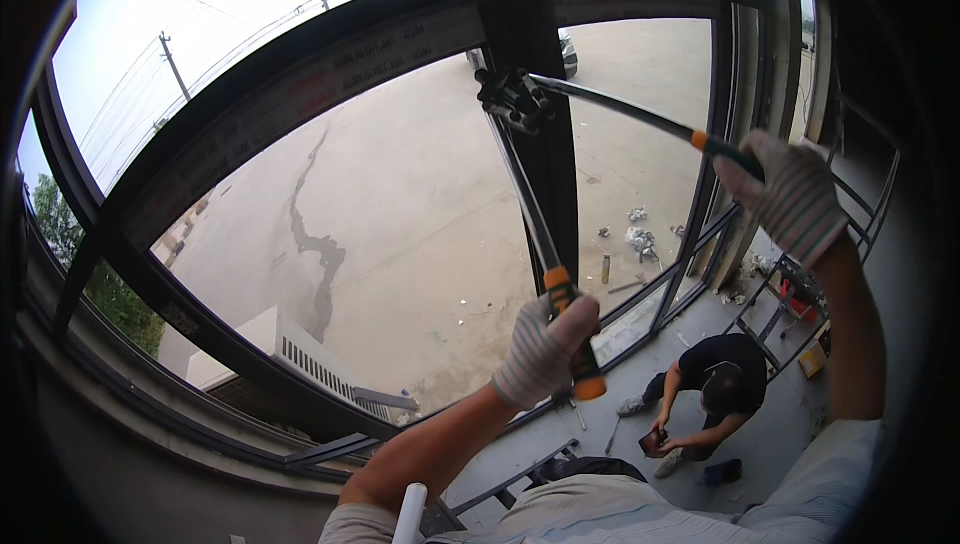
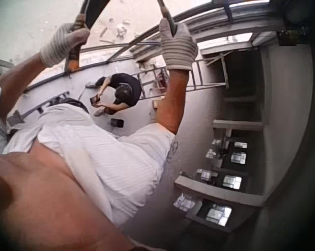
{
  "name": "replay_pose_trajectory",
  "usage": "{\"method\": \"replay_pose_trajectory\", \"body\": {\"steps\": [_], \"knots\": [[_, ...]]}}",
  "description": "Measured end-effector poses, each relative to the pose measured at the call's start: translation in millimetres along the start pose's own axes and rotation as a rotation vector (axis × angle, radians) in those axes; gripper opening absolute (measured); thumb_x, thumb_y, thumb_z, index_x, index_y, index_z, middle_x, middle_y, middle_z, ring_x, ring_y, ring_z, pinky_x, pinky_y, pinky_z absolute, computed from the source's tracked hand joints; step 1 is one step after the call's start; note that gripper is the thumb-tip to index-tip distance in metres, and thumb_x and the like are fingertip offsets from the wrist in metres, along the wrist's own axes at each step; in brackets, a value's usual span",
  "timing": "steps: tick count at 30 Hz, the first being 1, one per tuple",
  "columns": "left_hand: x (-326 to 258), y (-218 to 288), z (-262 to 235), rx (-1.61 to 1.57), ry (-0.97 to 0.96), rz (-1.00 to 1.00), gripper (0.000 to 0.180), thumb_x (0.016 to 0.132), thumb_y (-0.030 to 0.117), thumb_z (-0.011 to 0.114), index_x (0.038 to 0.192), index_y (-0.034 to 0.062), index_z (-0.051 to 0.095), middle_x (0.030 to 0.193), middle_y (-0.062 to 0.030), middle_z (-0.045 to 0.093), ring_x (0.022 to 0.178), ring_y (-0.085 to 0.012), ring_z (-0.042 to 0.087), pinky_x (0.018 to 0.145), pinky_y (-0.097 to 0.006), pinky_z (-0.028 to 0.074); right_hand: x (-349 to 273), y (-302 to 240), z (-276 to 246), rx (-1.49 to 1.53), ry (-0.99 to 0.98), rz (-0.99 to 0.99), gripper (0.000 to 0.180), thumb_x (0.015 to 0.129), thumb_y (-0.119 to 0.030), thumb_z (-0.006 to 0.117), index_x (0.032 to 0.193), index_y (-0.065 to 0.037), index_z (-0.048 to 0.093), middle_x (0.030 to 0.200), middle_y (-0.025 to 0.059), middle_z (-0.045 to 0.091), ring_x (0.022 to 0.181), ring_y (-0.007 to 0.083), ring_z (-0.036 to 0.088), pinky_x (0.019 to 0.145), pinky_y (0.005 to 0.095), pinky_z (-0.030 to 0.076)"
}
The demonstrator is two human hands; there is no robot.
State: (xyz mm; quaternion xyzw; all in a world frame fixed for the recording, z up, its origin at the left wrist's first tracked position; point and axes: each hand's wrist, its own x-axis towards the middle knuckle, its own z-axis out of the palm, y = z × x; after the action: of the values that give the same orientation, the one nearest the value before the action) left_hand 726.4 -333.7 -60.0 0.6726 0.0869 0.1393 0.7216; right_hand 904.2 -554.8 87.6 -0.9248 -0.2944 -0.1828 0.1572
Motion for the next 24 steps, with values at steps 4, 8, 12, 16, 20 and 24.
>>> {"method": "replay_pose_trajectory", "body": {"steps": [4, 8, 12, 16, 20, 24], "knots": [[-65.4, -76.7, -60.0, 0.218, 0.001, -0.149, 0.031, 0.096, 0.031, 0.068, 0.083, 0.0033, 0.065, 0.068, -0.0017, 0.064, 0.063, -0.0108, 0.061, 0.061, -0.031, 0.053, -30.2, 4.0, 149.1, 0.461, -0.487, -0.055, 0.021, 0.095, -0.027, 0.070, 0.098, -0.007, 0.063, 0.078, 0.0027, 0.064, 0.072, 0.0133, 0.064, 0.064, 0.0297, 0.054], [-108.8, -124.9, -122.5, 0.623, 0.011, -0.287, 0.024, 0.093, 0.022, 0.073, 0.079, 0.0031, 0.067, 0.067, -0.0014, 0.066, 0.062, -0.0089, 0.063, 0.061, -0.029, 0.055, -84.4, -23.1, 276.3, 0.931, -0.857, 0.146, 0.020, 0.095, -0.024, 0.067, 0.095, -0.004, 0.066, 0.065, -0.0029, 0.056, 0.062, 0.0112, 0.056, 0.058, 0.0302, 0.047], [-172.4, -107.9, -217.5, 1.253, 0.028, -0.244, 0.026, 0.086, 0.030, 0.072, 0.075, 0.0079, 0.064, 0.062, -0.0108, 0.067, 0.059, -0.0252, 0.071, 0.059, -0.036, 0.057, -78.8, 23.6, 349.6, 0.610, -0.388, -0.250, 0.025, 0.086, -0.020, 0.070, 0.109, -0.009, 0.070, 0.076, 0.0111, 0.069, 0.067, 0.0242, 0.068, 0.066, 0.0368, 0.055], [-208.8, -96.5, -280.3, 1.650, -0.065, -0.272, 0.030, 0.088, 0.039, 0.070, 0.082, 0.0098, 0.065, 0.065, -0.0150, 0.066, 0.059, -0.0357, 0.066, 0.057, -0.045, 0.055, -66.6, 17.8, 371.4, 0.391, -0.317, -0.525, 0.041, 0.083, -0.018, 0.072, 0.124, -0.015, 0.068, 0.093, 0.0174, 0.074, 0.080, 0.0353, 0.073, 0.073, 0.0418, 0.060], [-218.8, -98.6, -280.5, 1.577, 0.135, -0.355, 0.027, 0.088, 0.035, 0.073, 0.084, 0.0090, 0.066, 0.069, -0.0140, 0.068, 0.063, -0.0343, 0.068, 0.061, -0.042, 0.056, -66.3, -6.4, 384.4, 0.455, -0.344, -0.501, 0.040, 0.084, -0.015, 0.071, 0.124, -0.014, 0.068, 0.102, 0.0182, 0.074, 0.086, 0.0366, 0.074, 0.075, 0.0411, 0.060], [-242.7, -106.1, -268.5, 1.507, 0.141, -0.473, 0.031, 0.089, 0.039, 0.072, 0.085, 0.0097, 0.067, 0.072, -0.0138, 0.069, 0.067, -0.0344, 0.069, 0.063, -0.041, 0.057, -87.4, -13.7, 397.5, 0.585, -0.292, -0.570, 0.040, 0.084, -0.017, 0.070, 0.124, -0.012, 0.068, 0.109, 0.0168, 0.074, 0.088, 0.0366, 0.074, 0.076, 0.0402, 0.060]]}}
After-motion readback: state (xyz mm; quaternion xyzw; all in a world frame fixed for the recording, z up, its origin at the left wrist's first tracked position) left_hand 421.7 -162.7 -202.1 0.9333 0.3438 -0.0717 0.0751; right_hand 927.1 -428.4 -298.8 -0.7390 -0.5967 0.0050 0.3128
